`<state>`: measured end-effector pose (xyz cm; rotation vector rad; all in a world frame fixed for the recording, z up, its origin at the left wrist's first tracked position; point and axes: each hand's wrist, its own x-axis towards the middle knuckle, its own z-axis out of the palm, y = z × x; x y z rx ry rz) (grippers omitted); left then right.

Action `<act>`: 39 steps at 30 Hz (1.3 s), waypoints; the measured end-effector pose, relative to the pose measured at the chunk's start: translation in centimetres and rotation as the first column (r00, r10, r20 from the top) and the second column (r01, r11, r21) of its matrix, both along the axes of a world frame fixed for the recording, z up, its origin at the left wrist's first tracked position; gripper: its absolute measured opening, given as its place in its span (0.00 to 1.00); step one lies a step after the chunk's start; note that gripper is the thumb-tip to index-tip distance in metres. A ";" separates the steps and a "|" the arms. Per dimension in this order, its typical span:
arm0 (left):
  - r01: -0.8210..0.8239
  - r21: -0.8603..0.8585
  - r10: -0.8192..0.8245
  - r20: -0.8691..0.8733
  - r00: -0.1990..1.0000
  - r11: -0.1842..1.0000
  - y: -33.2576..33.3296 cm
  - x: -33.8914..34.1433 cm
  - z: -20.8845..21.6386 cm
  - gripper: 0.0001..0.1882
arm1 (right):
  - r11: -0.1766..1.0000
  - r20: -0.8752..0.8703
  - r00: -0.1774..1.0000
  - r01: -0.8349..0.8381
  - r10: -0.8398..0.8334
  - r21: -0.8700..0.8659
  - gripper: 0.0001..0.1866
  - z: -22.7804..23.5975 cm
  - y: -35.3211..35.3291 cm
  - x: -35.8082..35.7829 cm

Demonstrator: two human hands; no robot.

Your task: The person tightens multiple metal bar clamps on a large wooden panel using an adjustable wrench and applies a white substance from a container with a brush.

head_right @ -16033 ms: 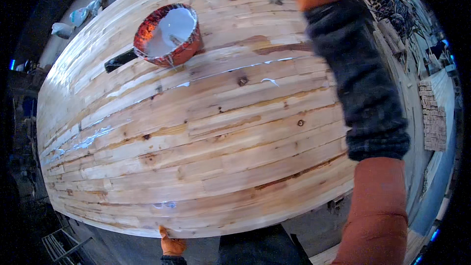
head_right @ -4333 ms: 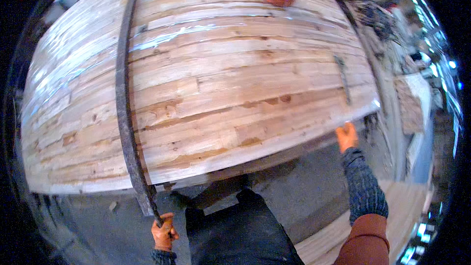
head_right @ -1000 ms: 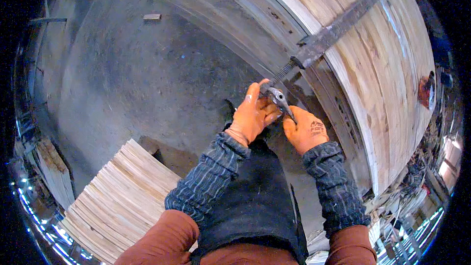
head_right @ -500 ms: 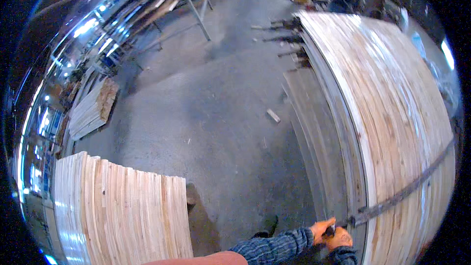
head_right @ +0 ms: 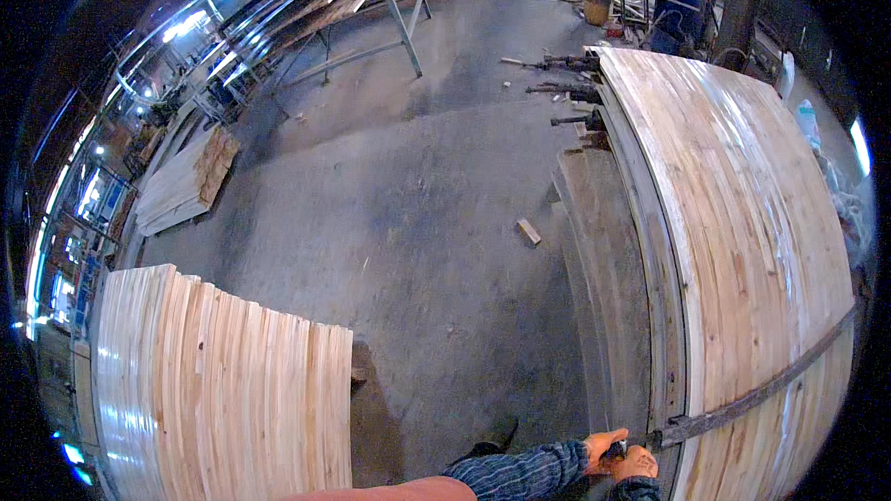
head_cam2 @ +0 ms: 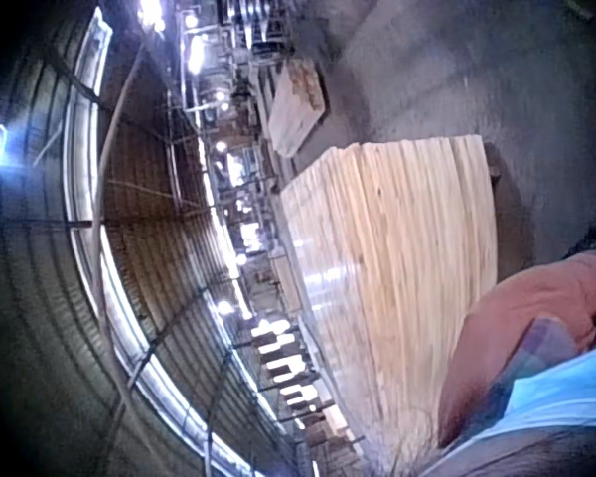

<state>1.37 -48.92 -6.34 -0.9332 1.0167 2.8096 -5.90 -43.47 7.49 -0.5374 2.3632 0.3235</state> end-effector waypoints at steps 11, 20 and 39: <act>0.082 0.754 -0.224 0.089 0.971 0.651 -2.2 -0.5 0.8 0.14 | 0.980 0.024 0.997 -0.064 0.070 -0.191 0.23 3.8 -2.5 0.4; 0.067 0.624 -0.273 0.241 0.931 0.778 -4.1 -2.1 5.7 0.20 | 1.000 -0.027 1.000 -0.014 0.014 -0.021 0.19 2.8 -1.1 -1.6; 0.213 0.743 -0.392 0.072 0.917 0.635 -6.4 -0.6 2.3 0.24 | 0.992 0.157 0.987 0.043 -0.024 -0.116 0.23 7.8 -2.1 0.1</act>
